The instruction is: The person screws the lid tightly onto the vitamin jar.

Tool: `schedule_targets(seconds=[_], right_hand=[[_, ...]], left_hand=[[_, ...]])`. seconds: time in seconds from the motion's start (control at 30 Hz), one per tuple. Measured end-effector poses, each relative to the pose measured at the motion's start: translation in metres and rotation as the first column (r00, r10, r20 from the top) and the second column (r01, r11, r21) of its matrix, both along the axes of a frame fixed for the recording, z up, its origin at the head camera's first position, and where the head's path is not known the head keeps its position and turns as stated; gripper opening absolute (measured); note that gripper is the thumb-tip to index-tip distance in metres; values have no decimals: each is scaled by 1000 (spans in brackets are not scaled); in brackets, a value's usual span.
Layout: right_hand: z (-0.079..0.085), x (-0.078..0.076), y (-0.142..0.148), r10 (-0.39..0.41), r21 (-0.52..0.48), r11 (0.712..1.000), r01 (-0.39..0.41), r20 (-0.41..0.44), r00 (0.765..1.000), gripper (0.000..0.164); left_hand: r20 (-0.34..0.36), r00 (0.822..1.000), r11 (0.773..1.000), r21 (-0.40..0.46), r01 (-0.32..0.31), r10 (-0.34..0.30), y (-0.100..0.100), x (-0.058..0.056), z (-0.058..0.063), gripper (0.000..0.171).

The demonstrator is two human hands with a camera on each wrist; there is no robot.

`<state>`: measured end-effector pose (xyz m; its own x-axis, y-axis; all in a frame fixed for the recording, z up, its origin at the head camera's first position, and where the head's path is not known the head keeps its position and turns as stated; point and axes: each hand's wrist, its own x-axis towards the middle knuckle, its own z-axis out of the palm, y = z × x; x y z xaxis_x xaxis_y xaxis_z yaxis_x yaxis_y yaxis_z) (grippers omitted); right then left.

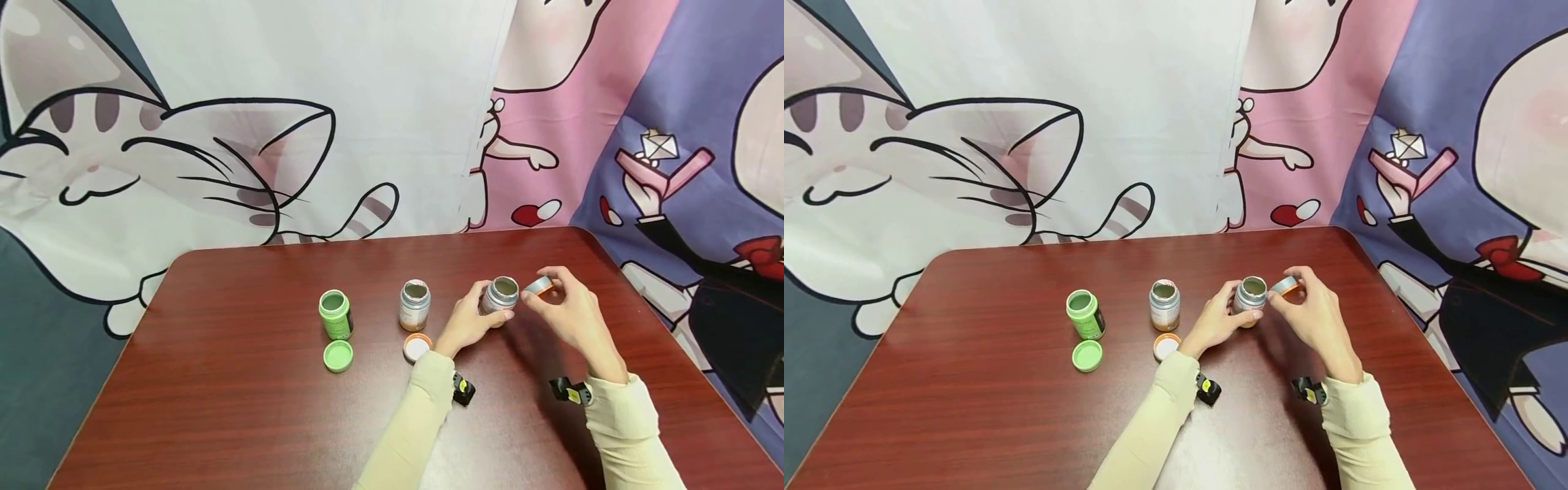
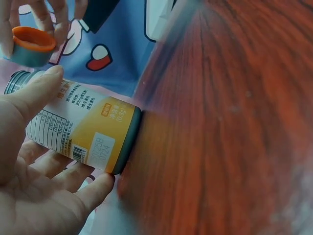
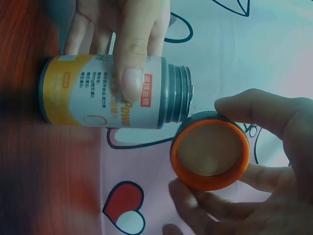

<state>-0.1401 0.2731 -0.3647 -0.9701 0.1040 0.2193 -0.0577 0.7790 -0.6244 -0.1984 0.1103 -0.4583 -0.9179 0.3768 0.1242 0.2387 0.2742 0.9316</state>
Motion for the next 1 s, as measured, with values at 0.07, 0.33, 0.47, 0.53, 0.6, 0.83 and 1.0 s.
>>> schedule_targets(seconds=[0.07,0.33,0.47,0.53,0.6,0.83,1.0], right_hand=[[-1,-1,-1,3,-14,1000,-3,-15,1000,44],[-3,-3,-2,-14,-43,999,12,-49,999,42],[-6,-3,-4,-28,-59,998,23,-82,996,44],[-8,-3,-6,-34,-75,997,26,-99,995,45],[-10,-5,-8,-31,-96,995,20,-117,993,45],[-26,-11,-11,55,-206,975,-85,-145,988,39],[-35,-19,-14,117,-264,951,-162,-175,978,34]], left_hand=[[-1,1000,1000,4,2,-2,0,0,0,61],[-1,1000,1000,-2,1,-1,-2,-1,-1,61],[7,1000,1000,-8,2,-2,-1,0,0,61],[16,1000,1000,-8,2,-2,-1,1,1,60],[22,1000,1000,-4,1,-1,-1,2,1,59],[6,1000,999,-31,11,-11,2,3,0,61],[-9,1000,999,-46,3,-4,-1,2,1,59]])
